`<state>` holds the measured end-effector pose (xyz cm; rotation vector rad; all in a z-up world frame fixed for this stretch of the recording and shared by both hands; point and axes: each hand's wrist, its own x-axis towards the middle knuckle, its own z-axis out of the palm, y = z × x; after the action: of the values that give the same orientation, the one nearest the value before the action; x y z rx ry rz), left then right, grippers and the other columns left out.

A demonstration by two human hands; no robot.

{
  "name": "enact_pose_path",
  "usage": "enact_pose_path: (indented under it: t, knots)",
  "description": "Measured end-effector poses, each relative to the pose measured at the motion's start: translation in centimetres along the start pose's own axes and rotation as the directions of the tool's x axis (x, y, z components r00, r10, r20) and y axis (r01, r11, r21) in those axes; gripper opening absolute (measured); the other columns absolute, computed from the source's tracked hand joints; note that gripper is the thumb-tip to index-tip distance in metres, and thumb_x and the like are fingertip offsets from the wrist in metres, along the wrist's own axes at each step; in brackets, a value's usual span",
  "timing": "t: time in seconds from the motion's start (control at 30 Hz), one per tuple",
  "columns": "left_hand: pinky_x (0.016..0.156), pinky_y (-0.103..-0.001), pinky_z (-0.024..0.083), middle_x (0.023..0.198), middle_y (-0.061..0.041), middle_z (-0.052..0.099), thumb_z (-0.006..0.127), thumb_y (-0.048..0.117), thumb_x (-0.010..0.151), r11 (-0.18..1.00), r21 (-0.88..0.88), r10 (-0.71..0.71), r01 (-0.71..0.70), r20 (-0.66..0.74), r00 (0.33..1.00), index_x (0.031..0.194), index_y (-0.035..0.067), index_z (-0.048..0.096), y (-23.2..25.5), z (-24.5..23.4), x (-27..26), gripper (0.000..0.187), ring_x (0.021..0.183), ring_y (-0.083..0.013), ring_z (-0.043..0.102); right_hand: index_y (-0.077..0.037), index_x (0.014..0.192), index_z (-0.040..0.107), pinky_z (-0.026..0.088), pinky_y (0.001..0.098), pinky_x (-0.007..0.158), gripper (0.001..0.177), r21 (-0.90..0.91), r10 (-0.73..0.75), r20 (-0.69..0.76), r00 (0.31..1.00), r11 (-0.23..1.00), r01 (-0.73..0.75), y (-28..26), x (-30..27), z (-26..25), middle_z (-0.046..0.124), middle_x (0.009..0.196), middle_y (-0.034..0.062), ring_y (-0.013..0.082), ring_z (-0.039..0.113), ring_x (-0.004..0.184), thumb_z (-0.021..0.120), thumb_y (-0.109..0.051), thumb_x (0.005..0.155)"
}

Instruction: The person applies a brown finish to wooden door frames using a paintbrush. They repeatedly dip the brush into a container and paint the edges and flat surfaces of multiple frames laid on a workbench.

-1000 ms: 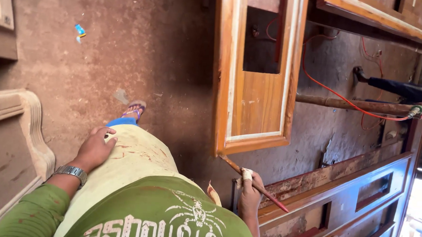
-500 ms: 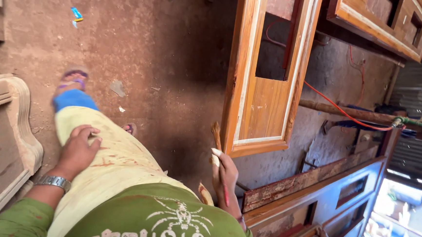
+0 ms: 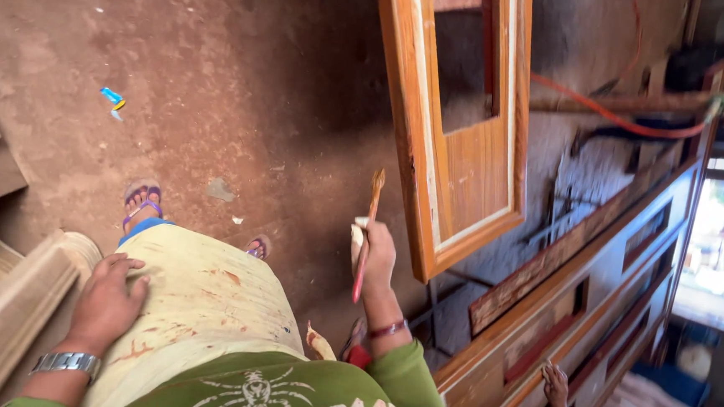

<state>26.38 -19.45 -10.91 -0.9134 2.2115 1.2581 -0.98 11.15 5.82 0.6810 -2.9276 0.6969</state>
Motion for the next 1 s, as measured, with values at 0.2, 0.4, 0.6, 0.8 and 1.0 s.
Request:
enact_pose_path:
  t: [0.2,0.4,0.6,0.8,1.0]
  knots:
    - [0.109,-0.046,0.044,0.153,-0.012,0.05,0.065,0.033,0.092,0.996,0.084,-0.028,0.021,0.09,0.996,0.126,0.014,0.068,-2.0,-2.0,3.2,0.039,0.134,-0.0344,0.053,-0.007,0.107,0.068,0.056,0.04,0.081,0.017,-0.097,0.012,-0.032,0.999,0.995,-0.015,3.2,1.0,3.1,0.067,0.097,0.013,0.0327,0.067,0.09,0.074,-0.007,0.091]
    - [0.111,-0.046,0.045,0.153,-0.011,0.051,0.064,0.032,0.093,0.993,0.119,0.0,-0.016,0.127,0.992,0.125,0.013,0.068,-2.9,-2.4,4.2,0.038,0.136,-0.0336,0.053,-0.007,0.11,0.068,0.055,0.0409,0.085,0.019,-0.22,0.064,-0.032,0.997,0.973,-0.07,6.7,-1.2,2.3,0.067,0.102,0.0137,0.0338,0.066,0.096,0.071,-0.005,0.091]
    - [0.109,-0.046,0.044,0.154,-0.011,0.049,0.065,0.033,0.093,0.99,0.139,-0.014,-0.01,0.169,0.985,0.126,0.012,0.068,-2.7,-2.4,4.3,0.039,0.136,-0.0344,0.052,-0.006,0.112,0.067,0.055,0.0404,0.084,0.021,-0.253,0.158,-0.031,0.987,0.954,-0.16,7.8,-4.1,1.5,0.067,0.105,0.0143,0.0338,0.067,0.096,0.069,-0.004,0.092]
    - [0.109,-0.046,0.046,0.155,-0.01,0.048,0.064,0.033,0.094,0.991,0.136,-0.032,0.008,0.18,0.983,0.126,0.013,0.068,-2.3,-2.7,4.1,0.038,0.135,-0.033,0.053,-0.005,0.112,0.067,0.054,0.041,0.083,0.02,-0.279,0.217,-0.042,0.975,0.935,-0.22,7.7,-6.5,1.0,0.066,0.102,0.0146,0.0344,0.066,0.095,0.068,-0.006,0.093]
    - [0.107,-0.047,0.046,0.155,-0.008,0.048,0.064,0.033,0.093,0.989,0.147,-0.04,0.015,0.171,0.985,0.127,0.015,0.067,-2.2,-3.1,4.0,0.038,0.136,-0.0321,0.052,-0.005,0.113,0.066,0.053,0.0422,0.085,0.022,-0.28,0.236,-0.055,0.97,0.929,-0.242,7.8,-8.8,0.3,0.065,0.102,0.0158,0.0359,0.065,0.095,0.066,-0.007,0.092]
